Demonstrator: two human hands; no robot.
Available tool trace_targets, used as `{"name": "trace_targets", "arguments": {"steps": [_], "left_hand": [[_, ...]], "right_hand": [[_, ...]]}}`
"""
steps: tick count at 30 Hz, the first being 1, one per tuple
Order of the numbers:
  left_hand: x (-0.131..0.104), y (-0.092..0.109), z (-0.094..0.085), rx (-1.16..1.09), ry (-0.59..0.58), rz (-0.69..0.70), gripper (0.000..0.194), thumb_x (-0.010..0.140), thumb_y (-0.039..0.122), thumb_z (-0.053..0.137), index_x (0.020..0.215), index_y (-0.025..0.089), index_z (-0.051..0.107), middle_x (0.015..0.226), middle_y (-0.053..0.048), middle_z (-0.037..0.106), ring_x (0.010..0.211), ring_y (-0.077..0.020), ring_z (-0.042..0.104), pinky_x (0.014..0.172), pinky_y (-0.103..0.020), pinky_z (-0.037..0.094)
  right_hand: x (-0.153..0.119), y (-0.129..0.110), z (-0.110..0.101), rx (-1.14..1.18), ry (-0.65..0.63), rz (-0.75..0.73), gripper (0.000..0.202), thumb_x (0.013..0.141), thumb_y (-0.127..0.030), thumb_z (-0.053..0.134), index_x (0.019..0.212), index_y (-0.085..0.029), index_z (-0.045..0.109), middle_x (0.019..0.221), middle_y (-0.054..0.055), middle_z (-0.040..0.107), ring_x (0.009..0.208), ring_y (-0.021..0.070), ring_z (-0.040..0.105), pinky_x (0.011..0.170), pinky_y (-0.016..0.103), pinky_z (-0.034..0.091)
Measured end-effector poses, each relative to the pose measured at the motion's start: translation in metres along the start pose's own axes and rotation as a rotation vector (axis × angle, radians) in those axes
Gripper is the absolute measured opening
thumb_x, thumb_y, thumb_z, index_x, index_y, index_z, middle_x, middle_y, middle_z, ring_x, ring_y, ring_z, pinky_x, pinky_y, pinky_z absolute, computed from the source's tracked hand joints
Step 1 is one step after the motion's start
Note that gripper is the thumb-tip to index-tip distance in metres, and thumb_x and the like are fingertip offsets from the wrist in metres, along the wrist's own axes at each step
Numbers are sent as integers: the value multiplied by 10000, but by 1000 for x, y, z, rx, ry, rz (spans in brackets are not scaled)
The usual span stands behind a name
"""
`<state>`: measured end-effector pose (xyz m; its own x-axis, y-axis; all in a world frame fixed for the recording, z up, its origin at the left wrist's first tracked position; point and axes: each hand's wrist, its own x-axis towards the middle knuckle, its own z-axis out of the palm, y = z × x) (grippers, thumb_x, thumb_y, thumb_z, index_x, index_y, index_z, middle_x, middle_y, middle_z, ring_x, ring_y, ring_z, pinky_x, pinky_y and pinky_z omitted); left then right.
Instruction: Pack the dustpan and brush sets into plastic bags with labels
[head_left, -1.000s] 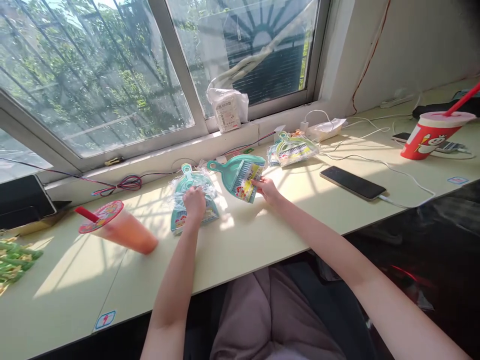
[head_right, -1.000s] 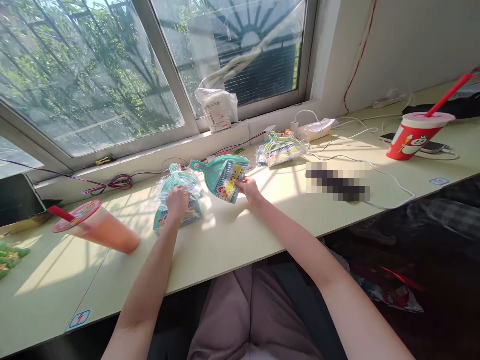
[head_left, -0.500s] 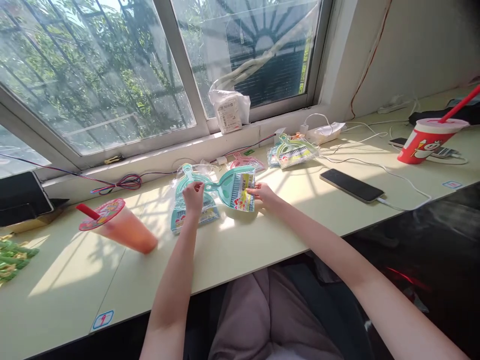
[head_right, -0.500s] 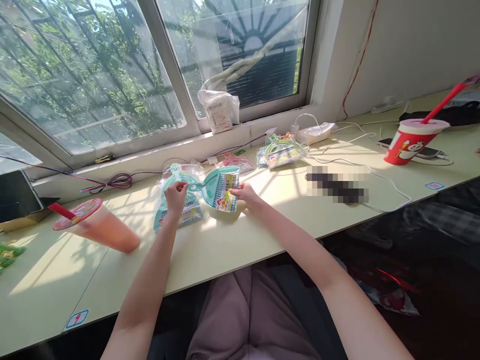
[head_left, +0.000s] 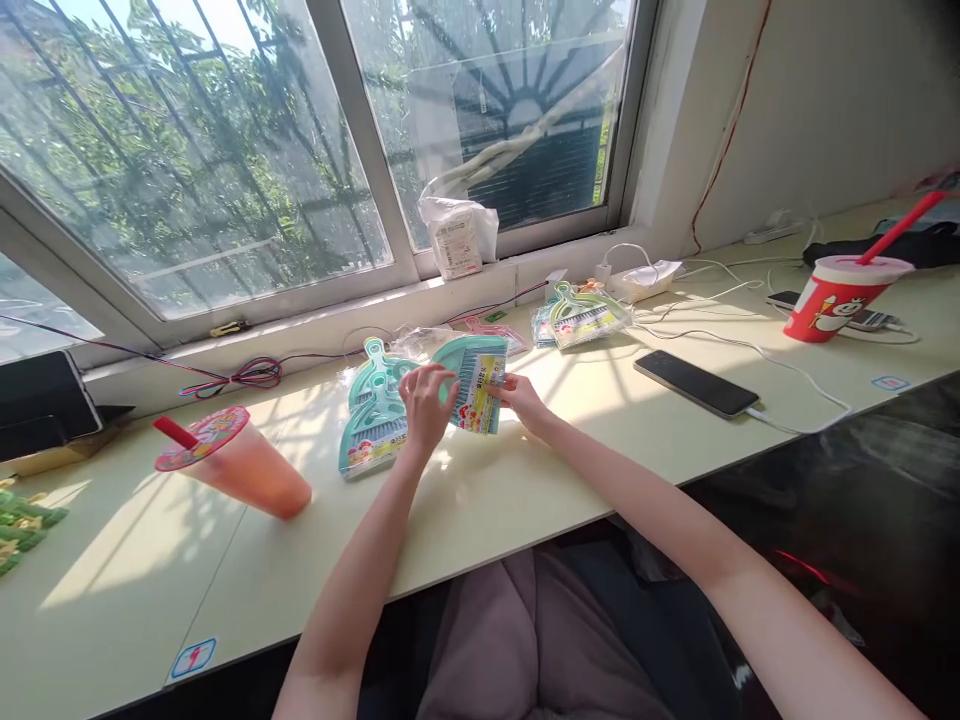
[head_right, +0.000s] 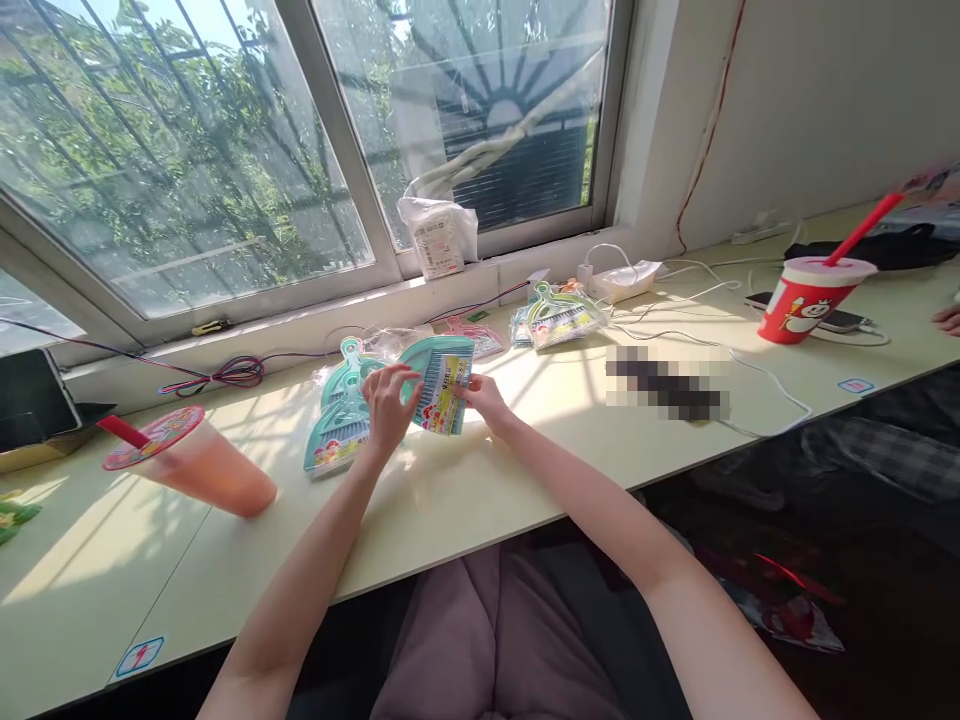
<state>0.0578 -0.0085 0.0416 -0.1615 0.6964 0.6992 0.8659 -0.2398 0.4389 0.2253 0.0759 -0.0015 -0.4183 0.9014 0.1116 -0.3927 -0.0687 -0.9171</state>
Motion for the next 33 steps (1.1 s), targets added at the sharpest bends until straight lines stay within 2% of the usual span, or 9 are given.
{"name": "trace_targets", "arguments": {"steps": [5,7,12,17,24,26,28,31,33], "left_hand": [[-1,13,0,-107,577,-295,684,861,417,692,1445,246,378,1627,-137,213,1543,-298,129,1246,-517,87],[5,8,-3,-332,635,-465,819,849,442,704,1503,244,252,1650,-150,153,1549,-276,135,1244,-464,172],[10,0,9,-1140,-3,-666,776,808,481,745,1450,218,399,1493,-152,497,1405,-291,466,1155,-432,386],[-13,17,43,-1274,-162,-639,703,686,461,851,1283,218,571,1281,-112,670,1253,-302,595,1055,-461,473],[-17,23,49,-1252,-278,-674,845,716,529,818,1423,263,438,1400,-139,585,1275,-313,580,1040,-482,480],[-14,22,42,-1136,-166,-669,990,737,505,808,1532,299,254,1484,-150,498,1345,-321,520,1052,-481,469],[-12,21,34,-855,77,-641,1038,769,477,786,1565,301,144,1571,-163,365,1445,-317,393,1098,-475,422],[-9,20,19,-298,349,-417,656,879,454,672,1443,243,412,1533,-160,385,1464,-305,329,1162,-486,310],[-5,19,11,-48,249,-232,326,942,450,581,1178,229,621,1357,-133,554,1341,-309,458,1129,-501,314]], "right_hand": [[1,-3,-1,133,155,-47,377,590,-313,908,881,-168,715,933,59,770,881,220,724,842,362,600],[2,-3,-1,180,186,-51,345,604,-291,902,861,-168,708,912,54,770,873,219,723,836,354,603],[2,-1,2,215,164,-54,329,608,-272,907,852,-168,712,898,55,771,867,229,726,811,358,613],[1,-1,3,242,195,-78,332,619,-278,895,866,-164,704,850,51,766,860,232,730,809,364,614],[3,-2,0,240,282,-103,292,637,-255,870,838,-168,678,866,51,765,844,207,725,799,343,608],[3,-1,0,219,273,-111,319,624,-278,877,845,-166,675,870,58,767,853,224,727,798,361,610],[2,0,1,201,267,-119,357,605,-301,884,861,-163,677,876,60,767,856,232,727,801,374,611],[2,2,2,182,274,-127,401,571,-335,894,862,-165,676,878,55,764,845,226,723,799,377,609],[2,2,3,167,272,-137,422,552,-361,899,854,-169,676,880,55,762,846,225,719,797,379,607]]}}
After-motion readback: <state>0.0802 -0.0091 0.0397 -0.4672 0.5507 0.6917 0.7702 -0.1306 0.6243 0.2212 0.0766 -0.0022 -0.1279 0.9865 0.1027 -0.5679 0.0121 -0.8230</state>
